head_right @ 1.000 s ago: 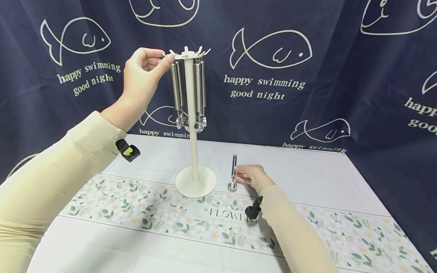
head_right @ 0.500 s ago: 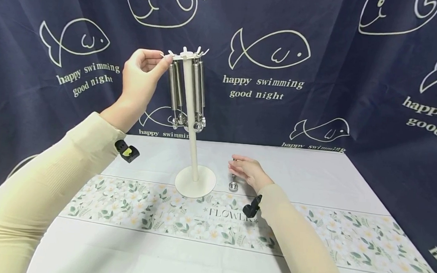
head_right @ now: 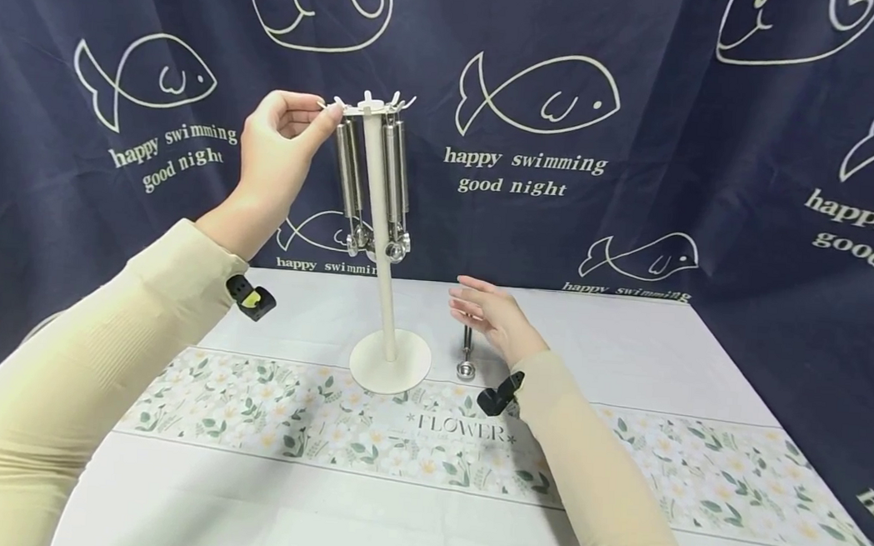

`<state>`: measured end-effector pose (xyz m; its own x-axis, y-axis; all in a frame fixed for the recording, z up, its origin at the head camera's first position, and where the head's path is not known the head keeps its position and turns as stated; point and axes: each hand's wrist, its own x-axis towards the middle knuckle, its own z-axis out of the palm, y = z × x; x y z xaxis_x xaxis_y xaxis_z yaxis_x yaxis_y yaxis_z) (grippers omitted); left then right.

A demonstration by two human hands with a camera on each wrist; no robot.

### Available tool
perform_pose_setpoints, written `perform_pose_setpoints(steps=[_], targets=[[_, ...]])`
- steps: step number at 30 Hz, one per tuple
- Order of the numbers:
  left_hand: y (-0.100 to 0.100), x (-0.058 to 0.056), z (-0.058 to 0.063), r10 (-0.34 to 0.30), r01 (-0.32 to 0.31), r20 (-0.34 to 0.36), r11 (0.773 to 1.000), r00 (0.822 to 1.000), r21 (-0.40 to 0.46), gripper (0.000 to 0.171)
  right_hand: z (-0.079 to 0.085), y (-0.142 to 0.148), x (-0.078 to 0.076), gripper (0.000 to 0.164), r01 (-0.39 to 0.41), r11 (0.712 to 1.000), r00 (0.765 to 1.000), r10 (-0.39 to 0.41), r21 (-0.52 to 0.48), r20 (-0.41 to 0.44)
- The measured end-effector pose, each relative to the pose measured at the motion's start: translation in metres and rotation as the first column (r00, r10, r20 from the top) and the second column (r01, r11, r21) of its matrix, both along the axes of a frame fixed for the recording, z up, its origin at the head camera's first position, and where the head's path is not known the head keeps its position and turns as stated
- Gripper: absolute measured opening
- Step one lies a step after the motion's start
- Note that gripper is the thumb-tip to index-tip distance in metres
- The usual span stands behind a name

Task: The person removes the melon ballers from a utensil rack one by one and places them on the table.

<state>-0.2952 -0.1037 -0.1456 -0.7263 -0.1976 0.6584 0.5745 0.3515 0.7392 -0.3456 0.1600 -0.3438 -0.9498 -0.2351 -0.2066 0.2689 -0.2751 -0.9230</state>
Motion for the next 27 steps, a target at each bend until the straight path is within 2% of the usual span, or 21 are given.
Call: perform_pose_setpoints(steps=[7,15,22,27], targets=[[-0.001,0.001,0.0,0.011,-0.011,0.0,1.0,1.0,-0.008,0.042,0.026,-0.014,0.01,0.046,-0.037,0.999,0.996,0.035,-0.024,-0.086],[-0.001,0.001,-0.001,0.004,-0.004,0.013,1.0,1.0,-0.017,0.043,0.052,-0.037,0.017,0.046,-0.023,0.991,0.99,0.005,-0.13,-0.14],[-0.002,0.0,-0.001,-0.001,0.001,-0.002,1.0,1.0,-0.012,0.042,0.072,-0.048,0.025,0.043,-0.055,0.991,0.965,0.021,-0.125,-0.263],[-0.001,-0.001,-0.002,-0.004,0.004,-0.004,1.0,1.0,-0.012,0.041,0.08,-0.051,0.029,0.033,-0.066,0.98,0.955,0.008,-0.186,-0.296]])
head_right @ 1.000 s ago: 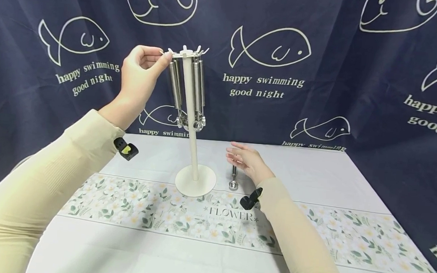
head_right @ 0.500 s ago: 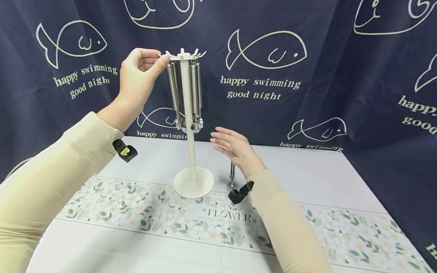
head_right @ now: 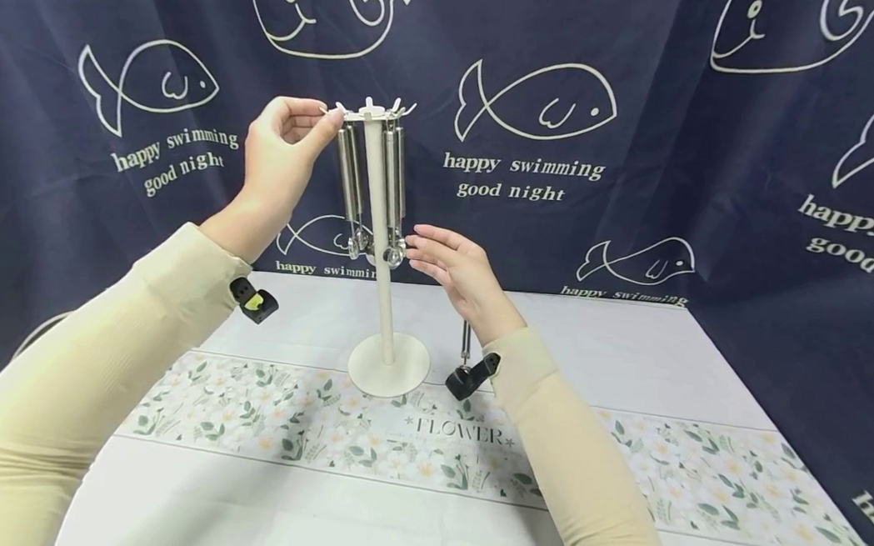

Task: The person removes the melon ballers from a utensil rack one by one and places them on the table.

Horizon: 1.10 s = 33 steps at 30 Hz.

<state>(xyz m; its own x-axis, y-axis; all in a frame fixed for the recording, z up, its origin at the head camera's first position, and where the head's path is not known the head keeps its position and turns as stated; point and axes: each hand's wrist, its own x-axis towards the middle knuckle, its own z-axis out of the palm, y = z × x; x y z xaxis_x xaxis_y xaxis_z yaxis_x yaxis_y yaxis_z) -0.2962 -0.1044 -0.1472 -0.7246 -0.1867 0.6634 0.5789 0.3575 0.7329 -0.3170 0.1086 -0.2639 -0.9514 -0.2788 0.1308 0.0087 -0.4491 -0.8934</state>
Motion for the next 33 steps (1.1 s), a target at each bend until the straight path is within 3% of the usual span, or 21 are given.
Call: perform_pose_setpoints(steps=[3,9,19,33], targets=[[0.0,0.0,-0.001,0.001,-0.001,0.005,1.0,1.0,-0.001,0.041,0.002,-0.001,0.001,0.023,0.003,1.0,1.0,-0.003,-0.019,-0.007],[-0.002,0.0,-0.002,0.003,-0.003,0.0,1.0,1.0,0.006,0.041,0.008,-0.004,0.002,0.019,-0.012,0.999,0.999,0.01,-0.044,-0.043],[-0.002,-0.001,-0.002,0.006,-0.006,-0.009,1.0,1.0,-0.004,0.042,0.016,-0.012,-0.002,0.037,-0.013,1.0,0.992,0.016,0.024,-0.126],[0.001,-0.003,-0.002,0.013,-0.013,-0.018,0.999,1.0,-0.039,0.042,0.019,-0.017,-0.004,0.033,-0.049,0.996,0.98,0.062,0.073,-0.187]])
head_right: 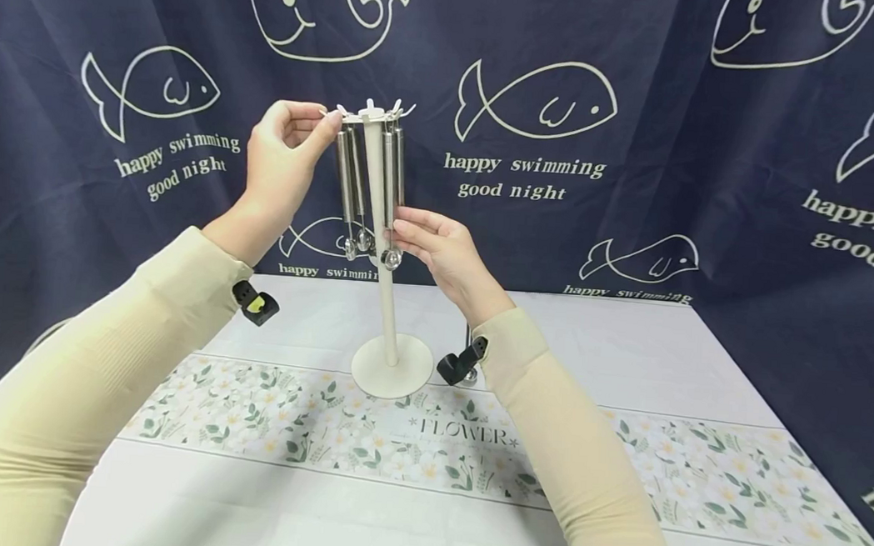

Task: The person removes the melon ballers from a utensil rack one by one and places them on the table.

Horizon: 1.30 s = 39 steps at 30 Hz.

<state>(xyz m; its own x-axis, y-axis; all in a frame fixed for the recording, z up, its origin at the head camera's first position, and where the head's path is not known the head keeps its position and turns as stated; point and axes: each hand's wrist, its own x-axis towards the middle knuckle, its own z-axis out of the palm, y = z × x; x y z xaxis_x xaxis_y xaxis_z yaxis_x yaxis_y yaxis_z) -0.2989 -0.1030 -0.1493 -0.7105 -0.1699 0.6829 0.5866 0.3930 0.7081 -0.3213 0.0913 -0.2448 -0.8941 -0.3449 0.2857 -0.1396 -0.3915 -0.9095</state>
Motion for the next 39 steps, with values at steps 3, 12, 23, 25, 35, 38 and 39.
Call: perform_pose_setpoints(steps=[3,12,23,25,35,38,39], targets=[[0.0,0.0,0.0,-0.001,0.001,0.002,1.0,1.0,-0.003,0.042,0.0,-0.001,0.0,0.024,-0.025,1.0,1.0,0.025,-0.01,0.002],[0.0,0.001,-0.001,-0.009,0.009,-0.003,1.0,1.0,-0.009,0.043,0.004,-0.003,0.003,0.025,-0.065,0.997,0.998,0.064,-0.039,-0.029],[0.001,0.0,-0.003,-0.024,0.024,-0.004,1.0,1.0,0.008,0.042,0.011,-0.003,0.007,0.021,-0.056,0.996,0.998,0.055,-0.066,-0.015],[0.001,0.0,-0.003,-0.018,0.018,-0.005,1.0,1.0,0.004,0.042,0.011,-0.003,0.007,0.022,-0.052,0.997,0.999,0.051,-0.064,-0.013],[0.002,-0.001,-0.002,-0.013,0.013,-0.01,1.0,1.0,0.015,0.041,0.014,-0.004,0.009,0.025,-0.068,0.99,0.997,0.065,-0.12,-0.029],[0.001,-0.001,-0.001,-0.014,0.014,-0.013,1.0,1.0,0.021,0.041,0.015,-0.004,0.009,0.026,-0.062,0.99,0.997,0.057,-0.128,-0.043],[0.001,-0.001,-0.001,-0.014,0.014,-0.012,1.0,1.0,0.021,0.041,0.015,-0.004,0.009,0.026,-0.056,0.99,0.998,0.051,-0.128,-0.046]])
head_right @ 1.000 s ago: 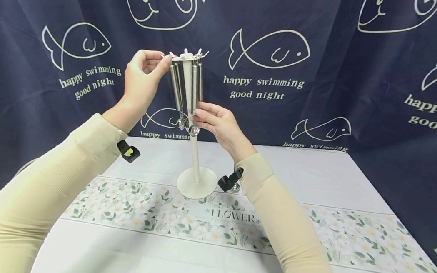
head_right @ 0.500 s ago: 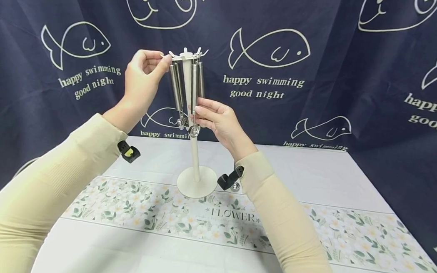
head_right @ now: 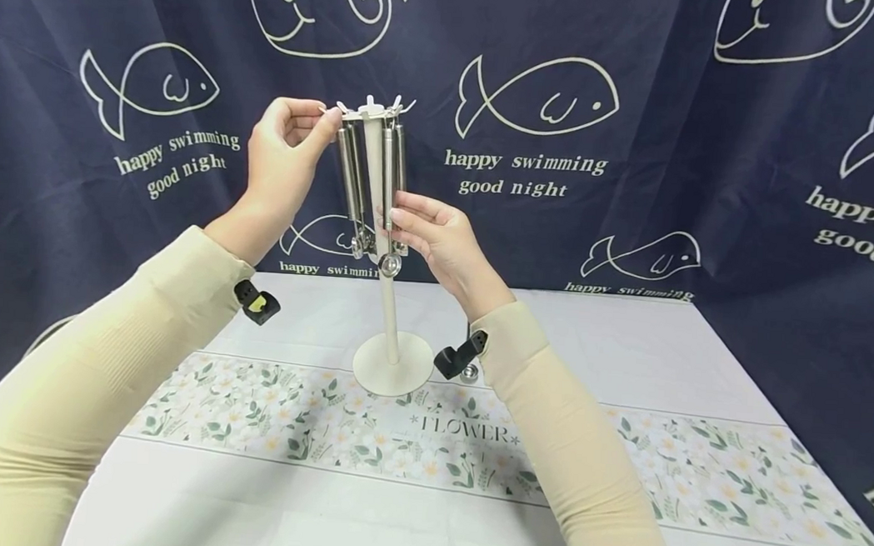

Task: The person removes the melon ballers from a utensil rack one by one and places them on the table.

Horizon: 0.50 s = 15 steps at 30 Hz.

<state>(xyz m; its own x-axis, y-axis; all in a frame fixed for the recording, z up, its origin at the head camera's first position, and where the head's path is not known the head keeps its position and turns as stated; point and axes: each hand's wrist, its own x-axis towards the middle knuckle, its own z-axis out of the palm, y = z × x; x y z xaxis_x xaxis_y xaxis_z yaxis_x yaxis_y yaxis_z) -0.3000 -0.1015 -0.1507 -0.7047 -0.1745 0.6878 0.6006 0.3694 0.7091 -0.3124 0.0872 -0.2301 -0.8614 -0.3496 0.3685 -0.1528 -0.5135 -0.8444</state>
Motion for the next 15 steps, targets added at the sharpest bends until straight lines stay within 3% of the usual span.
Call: perform_pose_setpoints(steps=[15], targets=[[-0.0017,-0.0032,0.0001,0.005,-0.005,-0.001,1.0,1.0,0.007,0.04,0.0027,0.0022,0.0033,0.022,0.093,0.995,0.994,-0.092,0.02,-0.063]])
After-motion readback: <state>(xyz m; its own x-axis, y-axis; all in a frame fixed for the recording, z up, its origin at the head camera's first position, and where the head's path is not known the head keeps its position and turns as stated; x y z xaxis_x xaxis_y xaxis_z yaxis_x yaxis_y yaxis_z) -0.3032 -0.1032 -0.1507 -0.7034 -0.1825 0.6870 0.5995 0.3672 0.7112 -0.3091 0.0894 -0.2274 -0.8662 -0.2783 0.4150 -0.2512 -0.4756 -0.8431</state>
